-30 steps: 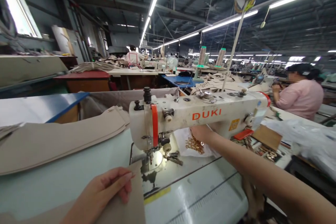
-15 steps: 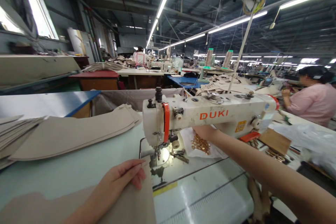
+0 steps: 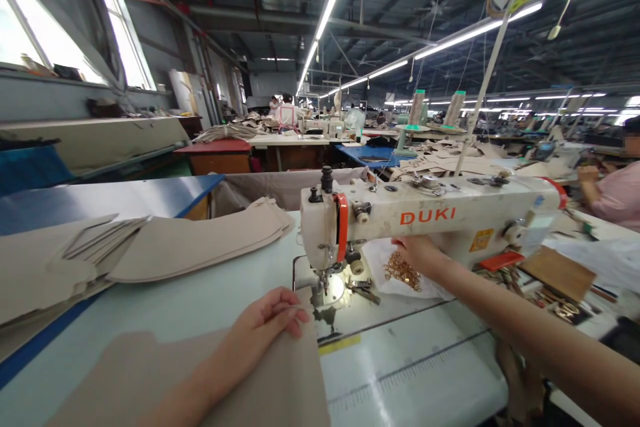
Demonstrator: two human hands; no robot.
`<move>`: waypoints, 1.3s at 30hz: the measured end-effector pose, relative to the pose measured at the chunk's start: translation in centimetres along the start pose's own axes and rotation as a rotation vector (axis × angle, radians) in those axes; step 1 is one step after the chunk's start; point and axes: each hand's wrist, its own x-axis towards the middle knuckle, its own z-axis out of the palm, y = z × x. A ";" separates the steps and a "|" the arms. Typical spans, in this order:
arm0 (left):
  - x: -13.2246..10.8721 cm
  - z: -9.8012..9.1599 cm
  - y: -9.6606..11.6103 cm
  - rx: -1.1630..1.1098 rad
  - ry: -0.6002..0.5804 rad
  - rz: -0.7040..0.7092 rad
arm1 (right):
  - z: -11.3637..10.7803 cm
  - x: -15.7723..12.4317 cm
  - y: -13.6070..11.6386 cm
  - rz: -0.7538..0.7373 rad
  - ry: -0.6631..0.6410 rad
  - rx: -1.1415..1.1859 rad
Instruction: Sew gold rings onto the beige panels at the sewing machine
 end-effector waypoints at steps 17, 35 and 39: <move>-0.6 1.1 -0.4 0.098 0.076 0.006 | 3.9 -5.4 -13.7 -0.103 -0.037 1.053; -0.3 1.3 -0.6 -0.043 0.066 -0.042 | 5.7 -5.5 -13.8 -0.053 -0.114 1.150; -0.3 0.9 -0.5 -0.064 0.005 -0.080 | 5.6 -5.6 -13.7 -0.064 -0.170 1.163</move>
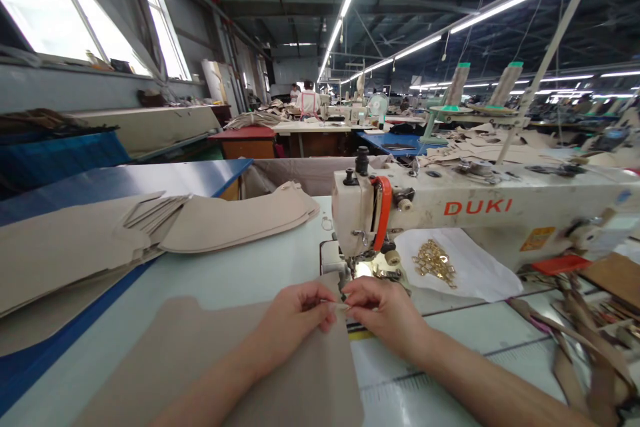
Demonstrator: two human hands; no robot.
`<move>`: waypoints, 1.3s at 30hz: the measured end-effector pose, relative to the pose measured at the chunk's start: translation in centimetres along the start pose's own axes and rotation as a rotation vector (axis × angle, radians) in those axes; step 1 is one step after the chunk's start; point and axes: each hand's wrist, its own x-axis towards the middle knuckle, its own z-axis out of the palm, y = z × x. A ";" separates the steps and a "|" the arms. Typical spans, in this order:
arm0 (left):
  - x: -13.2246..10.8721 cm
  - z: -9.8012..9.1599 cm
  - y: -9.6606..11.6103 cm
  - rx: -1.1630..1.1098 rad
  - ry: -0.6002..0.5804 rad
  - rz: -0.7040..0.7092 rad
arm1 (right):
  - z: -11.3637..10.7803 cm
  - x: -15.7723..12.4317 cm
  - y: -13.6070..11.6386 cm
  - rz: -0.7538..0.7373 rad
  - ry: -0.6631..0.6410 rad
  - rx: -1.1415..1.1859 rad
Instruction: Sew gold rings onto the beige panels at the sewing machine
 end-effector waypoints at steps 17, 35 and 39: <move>-1.0 -0.7 0.7 -0.236 -0.279 -0.176 | -0.1 0.0 -0.8 0.200 -0.184 0.594; -0.6 0.2 0.3 -0.283 -0.156 -0.097 | 0.9 0.3 0.0 0.202 -0.036 0.609; -0.5 0.5 0.4 -0.273 -0.167 -0.104 | 1.2 0.3 -0.1 0.233 -0.064 0.615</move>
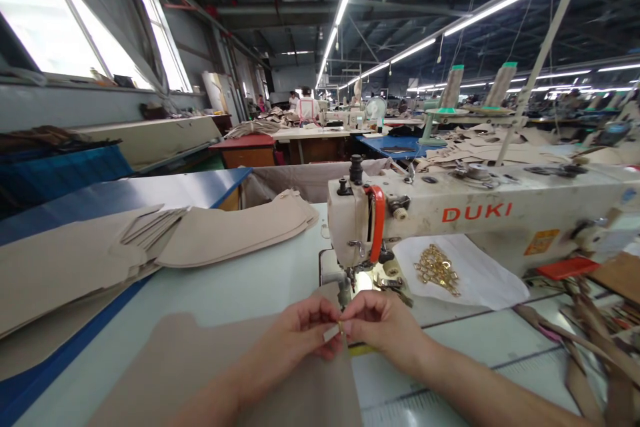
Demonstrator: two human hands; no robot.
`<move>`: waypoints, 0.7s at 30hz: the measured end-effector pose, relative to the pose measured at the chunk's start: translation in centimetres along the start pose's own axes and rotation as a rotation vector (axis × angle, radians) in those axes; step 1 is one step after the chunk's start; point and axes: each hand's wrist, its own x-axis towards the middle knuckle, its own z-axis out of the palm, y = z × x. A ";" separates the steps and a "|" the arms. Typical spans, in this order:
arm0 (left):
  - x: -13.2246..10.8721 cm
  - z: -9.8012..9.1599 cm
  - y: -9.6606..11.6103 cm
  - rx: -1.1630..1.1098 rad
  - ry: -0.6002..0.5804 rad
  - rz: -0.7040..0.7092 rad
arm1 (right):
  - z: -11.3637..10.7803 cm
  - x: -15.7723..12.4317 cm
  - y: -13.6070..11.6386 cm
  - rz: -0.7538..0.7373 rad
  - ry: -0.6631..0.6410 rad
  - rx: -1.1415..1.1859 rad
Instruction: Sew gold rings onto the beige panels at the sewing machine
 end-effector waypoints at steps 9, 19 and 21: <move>-0.6 0.5 -0.7 0.529 0.207 0.205 | 0.6 -1.9 -1.2 -0.326 0.027 -0.591; -1.0 1.0 -0.4 0.682 0.303 0.339 | 0.1 -2.0 -1.2 -0.567 -0.030 -0.672; -0.9 1.0 -0.5 0.639 0.293 0.359 | 0.2 -2.0 -1.4 -0.574 -0.015 -0.623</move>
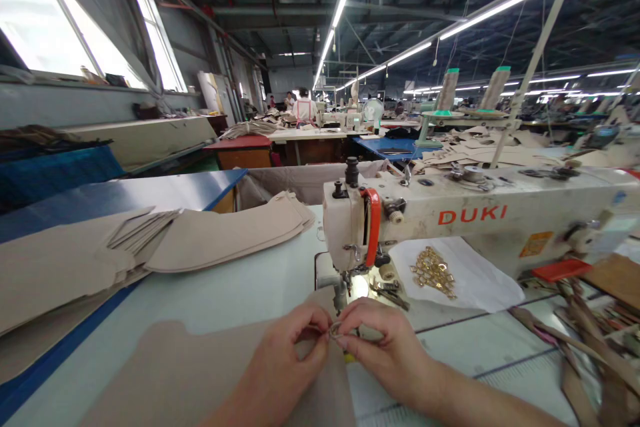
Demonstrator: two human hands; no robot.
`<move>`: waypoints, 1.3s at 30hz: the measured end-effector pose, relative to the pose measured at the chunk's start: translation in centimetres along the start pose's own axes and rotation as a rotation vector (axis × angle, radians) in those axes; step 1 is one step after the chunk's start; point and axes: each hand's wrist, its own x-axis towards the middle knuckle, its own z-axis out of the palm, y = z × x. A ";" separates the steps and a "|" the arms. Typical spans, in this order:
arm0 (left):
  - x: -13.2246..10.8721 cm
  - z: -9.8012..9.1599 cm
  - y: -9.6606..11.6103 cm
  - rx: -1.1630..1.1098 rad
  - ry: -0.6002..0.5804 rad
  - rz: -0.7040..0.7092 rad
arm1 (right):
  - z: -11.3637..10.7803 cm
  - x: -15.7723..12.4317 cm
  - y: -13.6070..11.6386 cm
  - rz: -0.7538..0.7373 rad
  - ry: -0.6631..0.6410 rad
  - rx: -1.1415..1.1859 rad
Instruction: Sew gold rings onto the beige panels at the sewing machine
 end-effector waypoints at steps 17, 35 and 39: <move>0.6 0.9 -2.0 -0.335 0.052 -0.150 | 1.2 0.3 0.7 0.364 0.179 0.085; 0.1 0.5 0.1 -0.076 0.138 -0.032 | 0.4 -0.3 1.4 0.388 0.092 0.221; 0.2 0.7 0.0 -0.054 0.128 -0.035 | 0.0 -0.2 0.8 0.261 0.046 -0.039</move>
